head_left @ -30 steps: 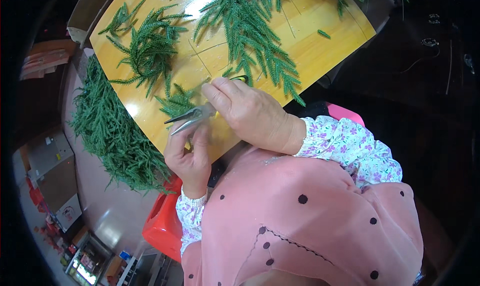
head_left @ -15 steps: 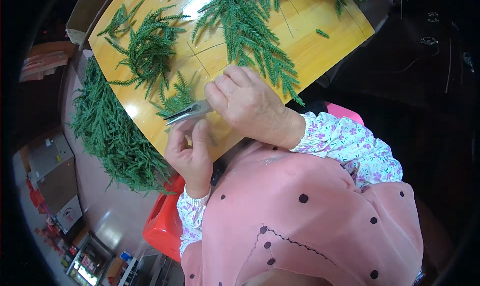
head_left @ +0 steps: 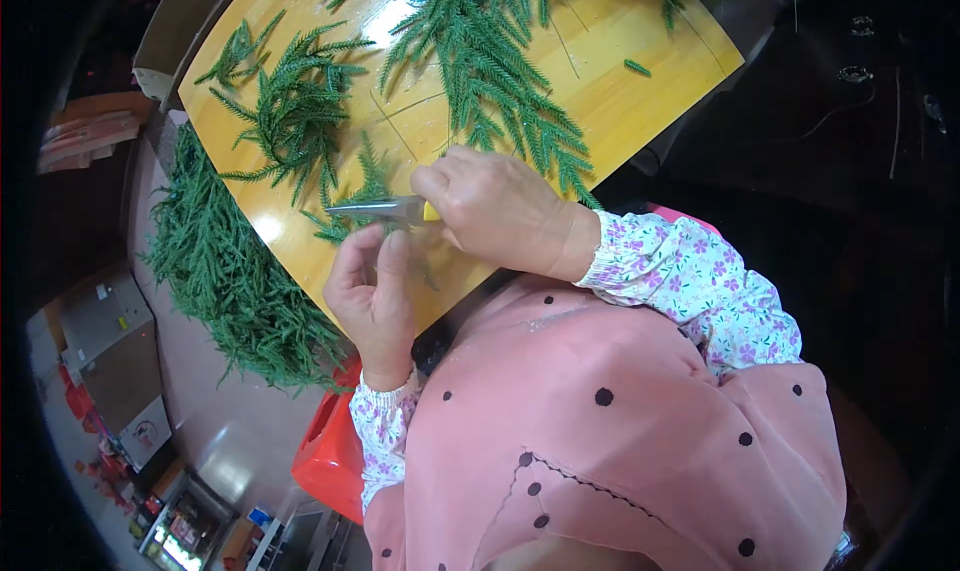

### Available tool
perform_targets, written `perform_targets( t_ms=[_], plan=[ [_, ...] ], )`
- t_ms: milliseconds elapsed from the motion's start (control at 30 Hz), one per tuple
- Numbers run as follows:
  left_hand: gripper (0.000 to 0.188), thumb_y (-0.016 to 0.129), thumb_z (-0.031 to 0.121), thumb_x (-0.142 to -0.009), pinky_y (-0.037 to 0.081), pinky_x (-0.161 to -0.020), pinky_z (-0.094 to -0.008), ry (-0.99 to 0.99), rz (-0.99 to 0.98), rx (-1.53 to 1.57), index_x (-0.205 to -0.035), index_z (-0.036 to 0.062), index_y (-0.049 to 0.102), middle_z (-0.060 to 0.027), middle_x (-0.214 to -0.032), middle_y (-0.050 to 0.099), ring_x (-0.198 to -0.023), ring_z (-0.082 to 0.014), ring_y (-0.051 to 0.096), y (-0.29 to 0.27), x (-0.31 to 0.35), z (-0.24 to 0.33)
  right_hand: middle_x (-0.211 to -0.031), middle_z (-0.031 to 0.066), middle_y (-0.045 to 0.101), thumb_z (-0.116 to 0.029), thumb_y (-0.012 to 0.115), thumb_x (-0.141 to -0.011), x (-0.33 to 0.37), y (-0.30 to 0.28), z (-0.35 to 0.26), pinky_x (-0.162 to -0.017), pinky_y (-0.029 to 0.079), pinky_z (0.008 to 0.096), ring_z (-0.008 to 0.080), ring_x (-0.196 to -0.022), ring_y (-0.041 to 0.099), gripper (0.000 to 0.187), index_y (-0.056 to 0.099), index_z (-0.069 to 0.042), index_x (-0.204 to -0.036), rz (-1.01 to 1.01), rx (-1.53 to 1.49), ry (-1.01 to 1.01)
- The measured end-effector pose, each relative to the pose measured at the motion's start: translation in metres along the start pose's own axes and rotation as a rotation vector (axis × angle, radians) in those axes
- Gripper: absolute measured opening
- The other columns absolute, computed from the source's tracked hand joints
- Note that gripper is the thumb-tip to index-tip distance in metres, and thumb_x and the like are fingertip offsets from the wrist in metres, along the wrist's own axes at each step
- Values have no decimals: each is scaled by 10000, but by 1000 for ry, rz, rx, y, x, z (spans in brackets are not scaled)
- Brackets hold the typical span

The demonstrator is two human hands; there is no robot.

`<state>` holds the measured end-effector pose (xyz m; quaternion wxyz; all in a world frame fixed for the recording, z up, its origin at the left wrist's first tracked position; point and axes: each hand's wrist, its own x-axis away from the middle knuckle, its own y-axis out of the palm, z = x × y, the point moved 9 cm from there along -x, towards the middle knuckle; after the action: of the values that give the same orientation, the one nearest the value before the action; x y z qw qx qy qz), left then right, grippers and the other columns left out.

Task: Assembling and trimming evergreen branches into decorative bundles using pliers for cutting and manipulation.

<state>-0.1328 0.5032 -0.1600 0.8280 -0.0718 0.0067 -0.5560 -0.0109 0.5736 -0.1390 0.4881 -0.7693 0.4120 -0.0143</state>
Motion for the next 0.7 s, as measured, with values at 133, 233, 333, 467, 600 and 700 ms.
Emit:
perform_targets(
  t_ms=[133,233,333,467,600,700],
  plan=[
    [139,630,45,-894,447,-752,-210,20,-5,-11,-1010,-30,613,-21,-969,630,-816,-78,567,1,-2,3,-780,144,606,-139,651,-767,-1,-7,1,-627,491,352,314,-764,612,208,535,-26,-898,-23,-185,71],
    [134,615,42,-903,455,-750,-215,29,7,28,-1017,-28,609,-25,-966,632,-806,-82,571,-4,-2,11,-790,119,647,-200,640,-860,6,7,15,-614,495,311,246,-724,643,204,558,-23,-921,-253,-497,331],
    [136,598,35,-911,466,-755,-223,20,44,135,-1031,-30,603,-41,-952,639,-802,-94,584,-14,-3,28,-779,78,652,-238,610,-903,10,14,24,-613,489,279,176,-695,633,221,568,-22,-922,-276,-956,505],
    [151,584,40,-921,483,-756,-241,169,48,272,-1052,-35,592,-62,-954,644,-800,-122,605,-24,-20,80,-770,24,638,-285,577,-940,14,19,24,-611,476,244,92,-683,597,262,573,-24,-912,-223,-1249,629],
    [188,612,64,-905,494,-753,-273,567,33,-113,-1071,-20,587,-92,-954,647,-814,-162,628,-32,-47,133,-781,17,634,-293,567,-947,13,21,14,-618,471,233,74,-697,585,270,571,-26,-912,-292,-1176,601],
    [201,640,66,-882,495,-754,-283,1052,81,-800,-1064,-7,594,-97,-942,646,-822,-165,635,-11,-60,155,-793,23,637,-290,565,-948,17,19,13,-625,472,232,76,-709,586,266,571,-26,-917,-324,-1126,577]
  ],
)
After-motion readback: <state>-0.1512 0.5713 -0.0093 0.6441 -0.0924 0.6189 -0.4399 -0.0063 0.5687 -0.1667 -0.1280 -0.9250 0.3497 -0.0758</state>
